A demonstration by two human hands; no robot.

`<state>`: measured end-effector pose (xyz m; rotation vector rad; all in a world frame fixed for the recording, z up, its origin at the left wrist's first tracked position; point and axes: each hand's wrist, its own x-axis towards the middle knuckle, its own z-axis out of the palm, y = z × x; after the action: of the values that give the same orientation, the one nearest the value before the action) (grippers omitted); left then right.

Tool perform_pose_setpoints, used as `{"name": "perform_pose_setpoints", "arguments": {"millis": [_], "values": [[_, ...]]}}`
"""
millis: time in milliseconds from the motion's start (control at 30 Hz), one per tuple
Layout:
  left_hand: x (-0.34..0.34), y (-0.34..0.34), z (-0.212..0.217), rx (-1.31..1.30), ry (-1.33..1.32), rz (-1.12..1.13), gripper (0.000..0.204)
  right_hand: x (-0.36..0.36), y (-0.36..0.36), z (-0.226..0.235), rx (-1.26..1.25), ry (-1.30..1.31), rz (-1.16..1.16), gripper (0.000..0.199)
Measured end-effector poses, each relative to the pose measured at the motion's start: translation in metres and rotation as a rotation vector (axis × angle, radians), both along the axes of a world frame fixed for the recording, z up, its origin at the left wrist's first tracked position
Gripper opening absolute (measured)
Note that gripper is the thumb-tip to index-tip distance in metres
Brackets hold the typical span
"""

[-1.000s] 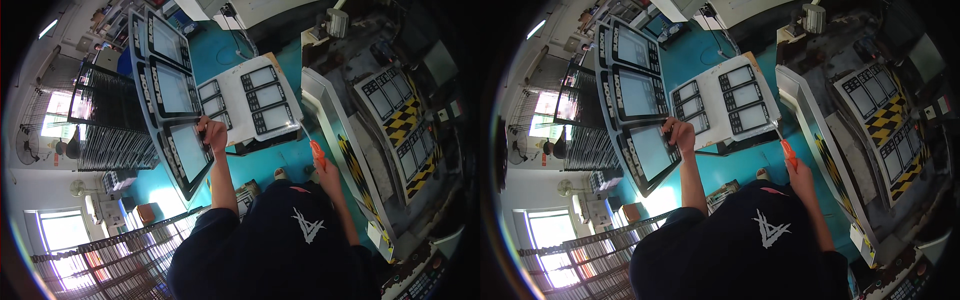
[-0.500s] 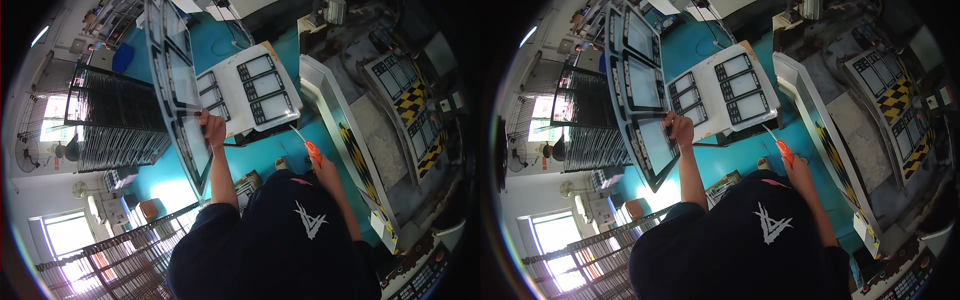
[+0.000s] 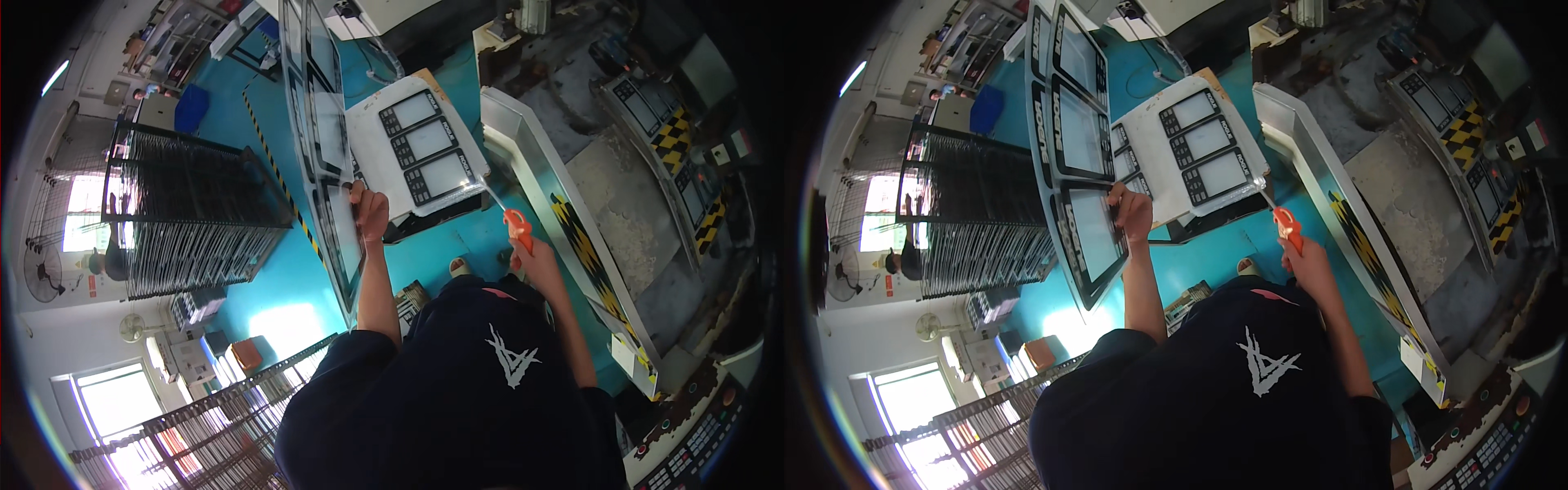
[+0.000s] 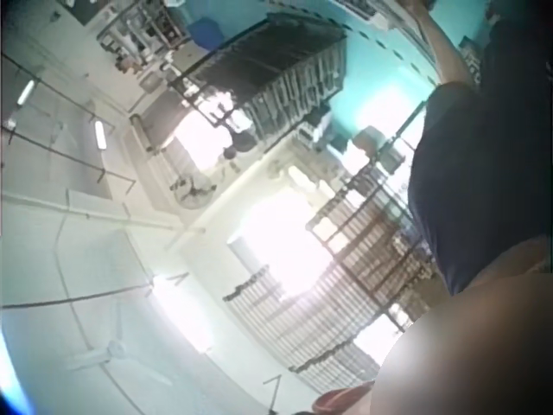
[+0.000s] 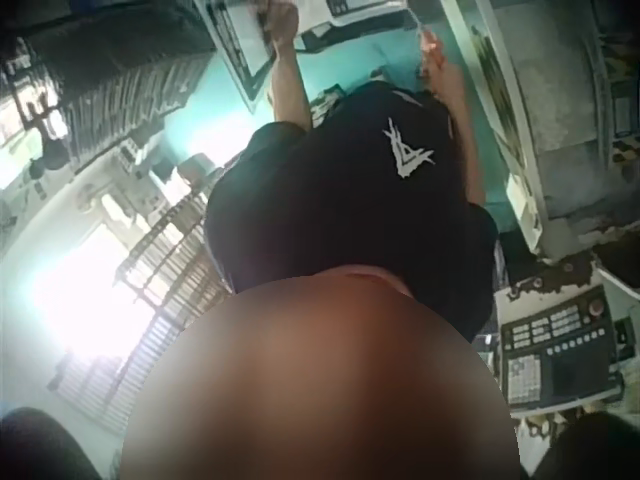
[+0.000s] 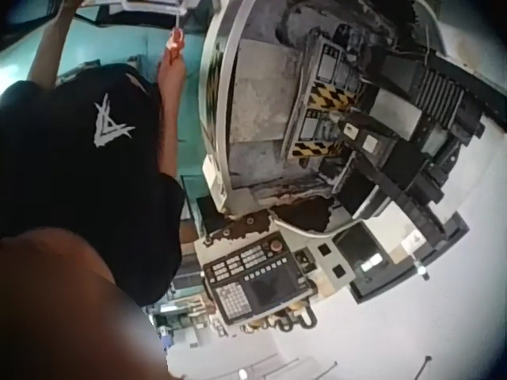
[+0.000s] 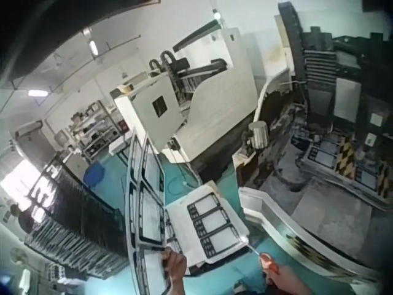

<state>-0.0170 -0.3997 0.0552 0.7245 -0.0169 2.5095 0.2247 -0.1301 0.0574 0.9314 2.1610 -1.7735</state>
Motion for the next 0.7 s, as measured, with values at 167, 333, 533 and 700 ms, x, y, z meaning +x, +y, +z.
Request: {"name": "perform_pose_setpoints", "arguments": {"millis": [167,333,533,700], "values": [[-0.011,-0.008,0.002,-0.132,0.107,0.027,0.023,0.006,0.017,-0.001,-0.025,0.035,-0.109,0.037],[-0.018,-0.034,0.028,-0.887,-0.061,0.756,0.040,0.042,0.017,-0.004,-0.050,0.080,-0.145,0.035],[-0.033,-0.033,0.049,-1.122,0.173,0.647,0.014,0.074,0.009,-0.022,-0.113,0.056,-0.209,0.034],[-0.056,-0.041,-0.024,-1.502,0.171,0.625,0.015,0.077,0.000,-0.011,-0.153,0.052,-0.200,0.033]]}}
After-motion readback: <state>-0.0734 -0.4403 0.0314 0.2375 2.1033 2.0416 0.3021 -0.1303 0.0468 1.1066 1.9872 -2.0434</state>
